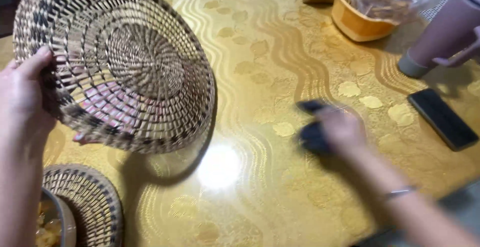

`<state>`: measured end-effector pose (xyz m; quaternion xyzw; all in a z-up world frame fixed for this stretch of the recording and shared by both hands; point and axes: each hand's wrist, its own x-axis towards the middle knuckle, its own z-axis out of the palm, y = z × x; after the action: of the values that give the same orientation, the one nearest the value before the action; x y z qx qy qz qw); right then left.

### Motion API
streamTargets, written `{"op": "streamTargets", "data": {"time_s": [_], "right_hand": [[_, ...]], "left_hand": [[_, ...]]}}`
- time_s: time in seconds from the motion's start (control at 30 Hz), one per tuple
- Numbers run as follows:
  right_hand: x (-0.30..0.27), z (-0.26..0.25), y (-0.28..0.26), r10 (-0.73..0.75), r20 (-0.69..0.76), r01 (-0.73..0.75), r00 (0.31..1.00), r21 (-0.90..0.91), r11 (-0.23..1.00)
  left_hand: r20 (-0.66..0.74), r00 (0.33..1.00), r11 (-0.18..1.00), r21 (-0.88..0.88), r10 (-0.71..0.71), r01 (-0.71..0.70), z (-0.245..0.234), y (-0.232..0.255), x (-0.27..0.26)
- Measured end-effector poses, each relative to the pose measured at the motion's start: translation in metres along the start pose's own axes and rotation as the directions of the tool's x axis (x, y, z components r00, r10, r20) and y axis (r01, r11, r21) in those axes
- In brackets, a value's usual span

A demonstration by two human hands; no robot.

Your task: Washing a cleaning cloth in a sink and then using it to wipe down a dining table surface.

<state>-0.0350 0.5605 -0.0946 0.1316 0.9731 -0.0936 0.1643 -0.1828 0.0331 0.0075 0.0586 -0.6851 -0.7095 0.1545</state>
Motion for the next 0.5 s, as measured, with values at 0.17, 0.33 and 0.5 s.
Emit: {"op": "streamTargets", "data": {"time_s": [0.17,0.33,0.5], "right_hand": [[0.017,0.003,0.134,0.067,-0.226,-0.057,0.972,0.051,0.997],[0.035,0.09,0.144,0.123,-0.388,-0.134,0.913,-0.003,0.991],[-0.045,0.165,0.003,-0.24,-0.773,0.079,0.588,-0.24,0.968]], "left_hand": [[0.012,0.973,0.935,-0.272,-0.232,0.227,0.017,0.014,-0.028],[0.043,0.974,0.945,-0.234,-0.224,0.227,-0.021,-0.005,-0.003],[0.059,0.977,0.951,-0.226,-0.205,0.213,-0.047,-0.019,0.015]]}}
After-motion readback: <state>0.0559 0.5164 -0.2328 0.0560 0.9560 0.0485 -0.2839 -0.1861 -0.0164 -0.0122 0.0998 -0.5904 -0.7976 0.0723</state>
